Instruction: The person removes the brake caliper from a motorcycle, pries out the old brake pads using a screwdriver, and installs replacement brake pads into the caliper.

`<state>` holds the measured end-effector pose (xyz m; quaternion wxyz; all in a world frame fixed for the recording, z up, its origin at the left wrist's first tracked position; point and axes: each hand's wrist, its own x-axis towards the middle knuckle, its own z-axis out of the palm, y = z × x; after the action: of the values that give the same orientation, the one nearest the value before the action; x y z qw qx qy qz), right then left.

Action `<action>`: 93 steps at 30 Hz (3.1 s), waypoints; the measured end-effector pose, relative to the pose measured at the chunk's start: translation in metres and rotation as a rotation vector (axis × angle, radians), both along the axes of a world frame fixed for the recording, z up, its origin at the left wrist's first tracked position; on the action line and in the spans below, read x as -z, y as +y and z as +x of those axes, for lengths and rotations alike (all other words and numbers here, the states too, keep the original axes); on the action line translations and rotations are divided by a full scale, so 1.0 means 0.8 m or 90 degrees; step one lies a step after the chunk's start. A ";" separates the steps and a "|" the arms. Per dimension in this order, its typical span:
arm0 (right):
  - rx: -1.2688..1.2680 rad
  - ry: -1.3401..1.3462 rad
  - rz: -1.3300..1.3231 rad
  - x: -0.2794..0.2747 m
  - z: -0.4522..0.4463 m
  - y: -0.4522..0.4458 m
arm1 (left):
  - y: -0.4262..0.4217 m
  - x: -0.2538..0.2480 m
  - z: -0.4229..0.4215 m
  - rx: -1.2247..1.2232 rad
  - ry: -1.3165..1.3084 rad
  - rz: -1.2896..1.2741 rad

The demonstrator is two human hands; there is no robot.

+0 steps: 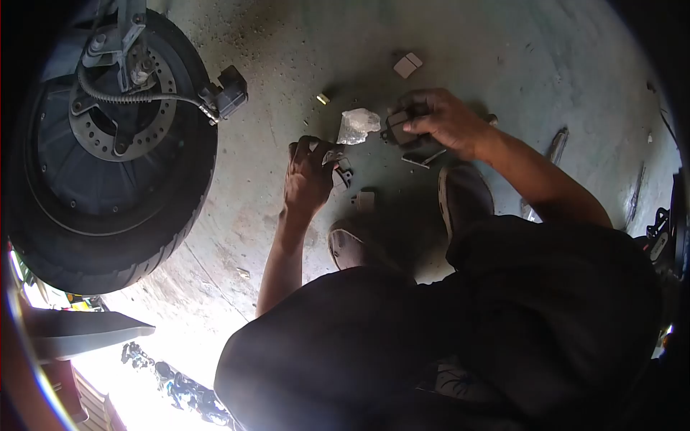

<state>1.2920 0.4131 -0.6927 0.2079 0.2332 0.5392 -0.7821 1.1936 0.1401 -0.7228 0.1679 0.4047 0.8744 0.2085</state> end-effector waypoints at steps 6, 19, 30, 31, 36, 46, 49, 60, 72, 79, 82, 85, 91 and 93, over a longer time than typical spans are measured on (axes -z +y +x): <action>0.025 -0.016 -0.007 0.000 0.010 -0.027 | -0.004 0.001 -0.009 -0.081 -0.126 -0.018; 0.031 0.001 0.003 -0.003 0.003 -0.076 | 0.047 -0.024 0.048 -0.292 -0.327 0.226; -0.026 0.200 0.294 0.008 0.002 -0.062 | 0.042 -0.061 0.026 -0.245 -0.489 0.226; -0.031 0.191 0.269 0.006 -0.001 -0.060 | 0.041 -0.064 0.023 -0.274 -0.559 0.226; -0.007 0.157 0.127 -0.017 -0.008 -0.050 | 0.031 -0.070 0.016 -0.386 -0.805 0.356; -0.052 0.162 0.129 -0.029 -0.009 -0.052 | 0.029 -0.066 0.019 -0.423 -0.868 0.381; -0.041 0.172 0.124 -0.029 -0.007 -0.053 | 0.030 -0.067 0.019 -0.429 -0.888 0.386; 0.006 0.213 0.120 -0.030 -0.007 -0.057 | 0.031 -0.083 0.018 -0.439 -0.921 0.401; 0.029 0.144 0.030 -0.041 -0.011 -0.054 | 0.023 -0.074 0.016 -0.426 -0.934 0.464; -0.017 0.145 0.019 -0.041 -0.014 -0.050 | 0.025 -0.084 0.014 -0.421 -0.907 0.423; -0.013 0.167 0.033 -0.043 -0.012 -0.053 | 0.025 -0.081 0.014 -0.425 -0.918 0.421; 0.008 0.167 0.026 -0.050 -0.010 -0.056 | 0.027 -0.079 0.018 -0.421 -0.957 0.447; -0.001 0.176 0.072 -0.053 -0.004 -0.057 | 0.031 -0.077 0.022 -0.408 -1.004 0.451; 0.011 0.151 0.058 -0.051 0.001 -0.059 | 0.035 -0.080 0.026 -0.407 -1.018 0.448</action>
<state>1.2924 0.3657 -0.6515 0.1254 0.1531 0.5927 -0.7807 1.2146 0.1679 -0.6587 0.5228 -0.0921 0.4550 0.7150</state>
